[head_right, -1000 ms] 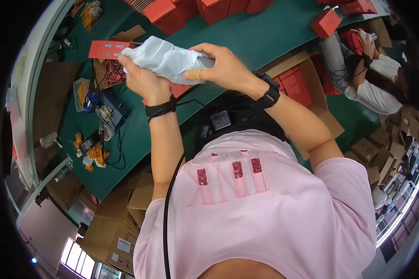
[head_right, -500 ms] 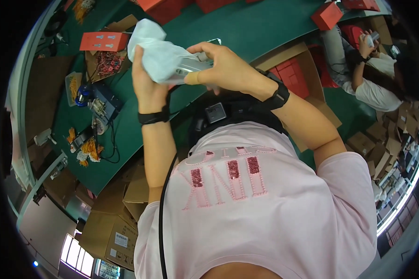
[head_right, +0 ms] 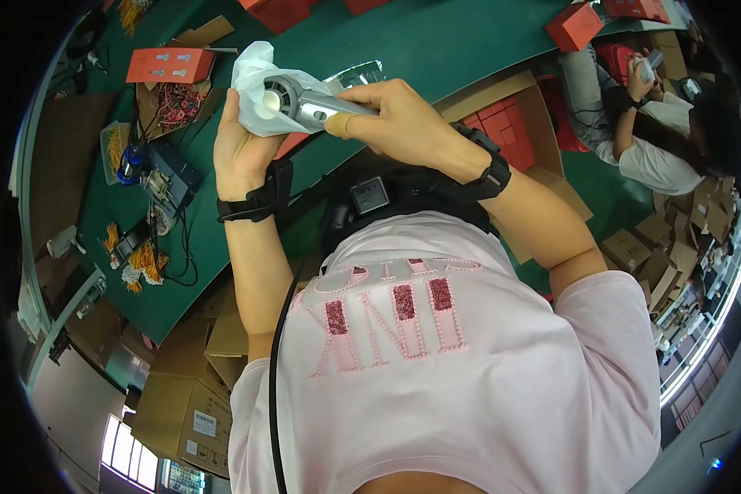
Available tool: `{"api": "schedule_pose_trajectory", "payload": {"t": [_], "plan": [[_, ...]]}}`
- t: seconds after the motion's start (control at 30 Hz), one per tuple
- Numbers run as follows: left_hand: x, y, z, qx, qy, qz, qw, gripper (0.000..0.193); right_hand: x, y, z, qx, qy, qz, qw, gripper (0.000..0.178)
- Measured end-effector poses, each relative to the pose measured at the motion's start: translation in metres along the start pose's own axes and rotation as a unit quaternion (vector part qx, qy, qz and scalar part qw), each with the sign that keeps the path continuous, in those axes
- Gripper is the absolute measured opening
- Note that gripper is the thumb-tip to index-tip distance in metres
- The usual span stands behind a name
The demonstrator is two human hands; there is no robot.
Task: Packing small red boxes into a larger cardboard shipping box.
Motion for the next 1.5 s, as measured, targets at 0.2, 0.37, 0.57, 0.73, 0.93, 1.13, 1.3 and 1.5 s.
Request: {"api": "schedule_pose_trajectory", "payload": {"t": [0.2,0.37,0.57,0.73,0.93,1.13,1.3,1.5], "plan": [[0.007,0.009,-0.010,0.005,-0.062,-0.005,0.998,0.044,0.011,-0.011,-0.011,-0.039,0.001,0.009,0.999,0.046],[0.018,0.017,-0.023,0.013,-0.113,0.003,0.993,0.045,0.021,-0.019,-0.016,-0.083,-0.034,0.023,0.996,0.051],[0.036,0.023,-0.040,0.052,-0.180,0.010,0.982,0.045,0.029,-0.029,-0.019,-0.096,-0.034,0.035,0.994,0.058],[0.040,0.020,-0.051,0.056,-0.188,0.035,0.980,0.038,0.029,-0.029,-0.020,-0.100,-0.027,0.036,0.994,0.060],[0.043,0.024,-0.056,-0.001,-0.183,-0.027,0.983,0.037,0.029,-0.029,-0.020,-0.109,-0.040,0.018,0.993,0.062],[0.051,0.012,-0.072,-0.286,0.014,-0.339,0.896,0.042,0.055,-0.078,-0.025,0.278,0.148,0.367,0.875,0.079],[0.059,-0.031,-0.088,-0.410,0.005,-0.413,0.813,0.076,0.037,-0.071,-0.007,0.207,0.217,0.381,0.875,0.080],[0.041,-0.034,-0.092,-0.138,-0.163,-0.156,0.965,0.051,0.040,-0.062,0.001,0.171,0.183,0.433,0.866,0.087]]}}
Point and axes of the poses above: each hand's wrist, its own x-axis away from the middle knuckle, its own z-axis out of the back of the hand, y = z × x, the point moved 8 cm from there along -x, towards the middle knuckle, and after that the axes turned 14 degrees about -x, right-handed, at the moved point
